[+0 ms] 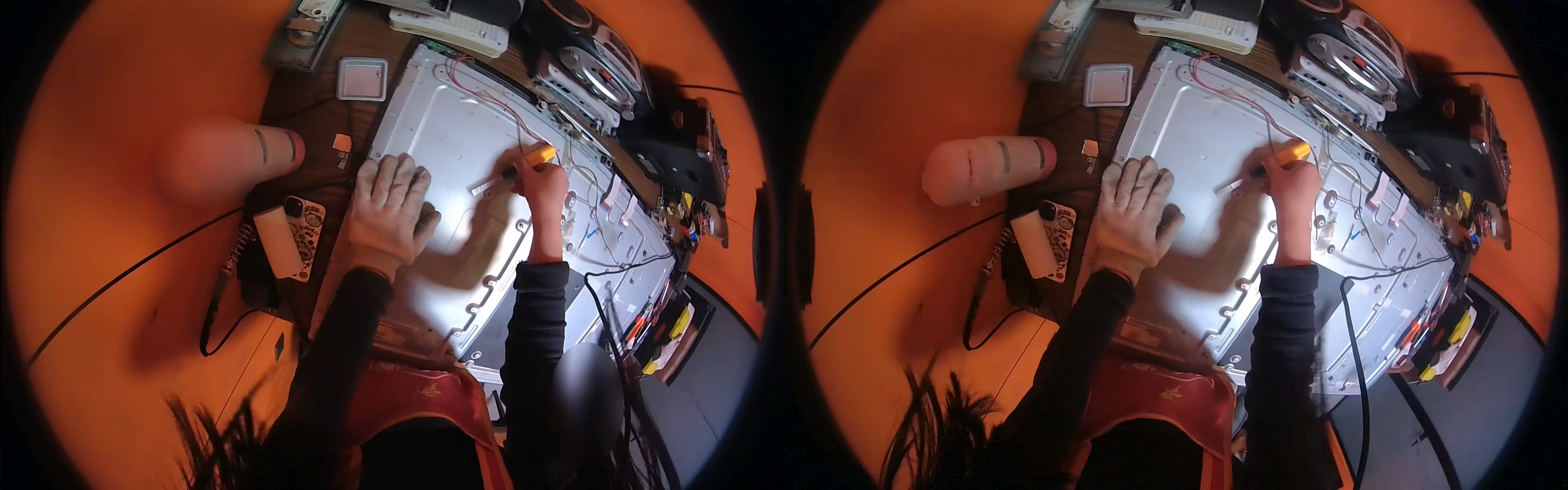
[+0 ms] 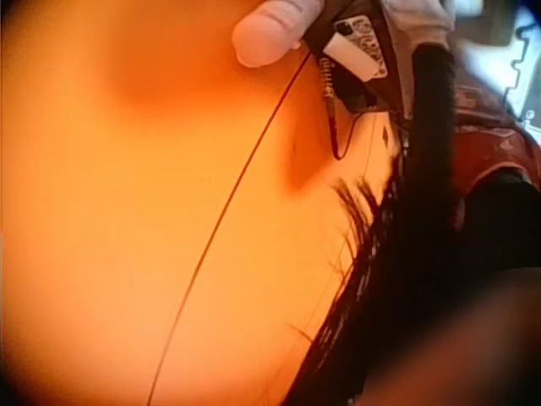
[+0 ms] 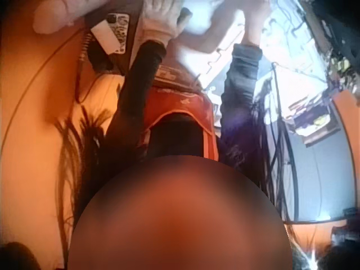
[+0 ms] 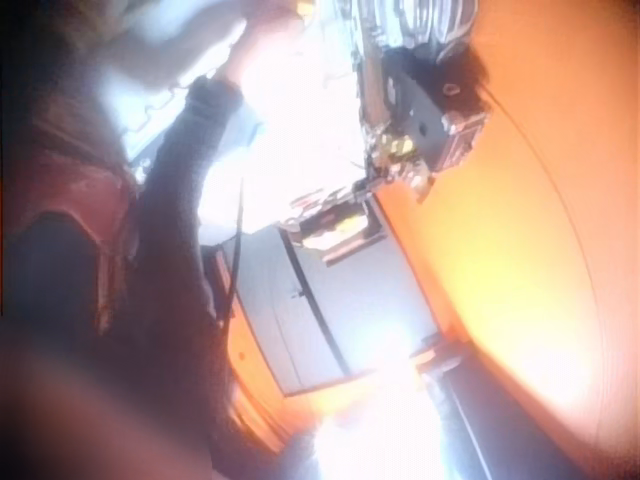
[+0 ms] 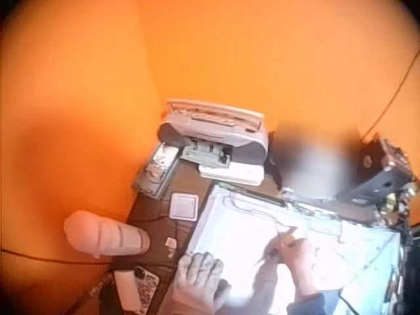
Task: The person selects a screwdriver bit from a set and uses a screwdriver to remove screws from the back panel of a disassembled appliance. The person then uses a yellow-handled screwdriver to manipulate internal components and wires.
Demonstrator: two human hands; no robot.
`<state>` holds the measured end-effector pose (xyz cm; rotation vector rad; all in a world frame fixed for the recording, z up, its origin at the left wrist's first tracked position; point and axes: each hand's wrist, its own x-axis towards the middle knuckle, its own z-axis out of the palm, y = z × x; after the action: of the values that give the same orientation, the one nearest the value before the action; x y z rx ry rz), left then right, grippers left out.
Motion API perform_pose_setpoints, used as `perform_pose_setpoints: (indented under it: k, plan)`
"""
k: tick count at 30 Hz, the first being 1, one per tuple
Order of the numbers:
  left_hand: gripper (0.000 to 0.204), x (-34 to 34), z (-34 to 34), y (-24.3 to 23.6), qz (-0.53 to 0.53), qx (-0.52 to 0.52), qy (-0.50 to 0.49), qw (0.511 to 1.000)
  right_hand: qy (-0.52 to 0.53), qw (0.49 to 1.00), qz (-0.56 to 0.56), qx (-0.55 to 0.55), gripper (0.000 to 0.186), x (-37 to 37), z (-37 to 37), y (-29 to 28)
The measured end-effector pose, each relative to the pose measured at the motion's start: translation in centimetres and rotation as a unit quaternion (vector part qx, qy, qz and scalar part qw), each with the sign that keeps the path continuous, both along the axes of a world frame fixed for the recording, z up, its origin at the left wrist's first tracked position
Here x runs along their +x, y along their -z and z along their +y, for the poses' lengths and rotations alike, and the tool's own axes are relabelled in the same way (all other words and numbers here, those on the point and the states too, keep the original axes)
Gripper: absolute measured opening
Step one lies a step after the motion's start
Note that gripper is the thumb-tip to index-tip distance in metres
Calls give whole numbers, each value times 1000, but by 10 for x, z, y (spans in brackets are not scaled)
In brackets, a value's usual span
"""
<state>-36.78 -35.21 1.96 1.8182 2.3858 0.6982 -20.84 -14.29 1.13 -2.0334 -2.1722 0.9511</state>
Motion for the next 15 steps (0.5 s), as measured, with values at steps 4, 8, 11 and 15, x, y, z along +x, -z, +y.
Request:
perform_pose_setpoints:
  k: [4, 8, 11, 15]
  plan:
    - [54, -3, 3, -5, -42, -10, 3, 999, 98, 962, 248, -62, 31, 2, -15, -10]
    - [56, -4, 5, -7, -27, -23, 7, 999, 136, 880, 454, -24, 24, 2, -32, -20]
    - [56, -5, 5, -5, -31, -19, 12, 999, 201, 803, 562, 1, 25, -10, -35, -24]
    - [56, -7, 3, -5, -34, -13, 16, 999, 165, 772, 614, 13, 31, -45, -25, -26]
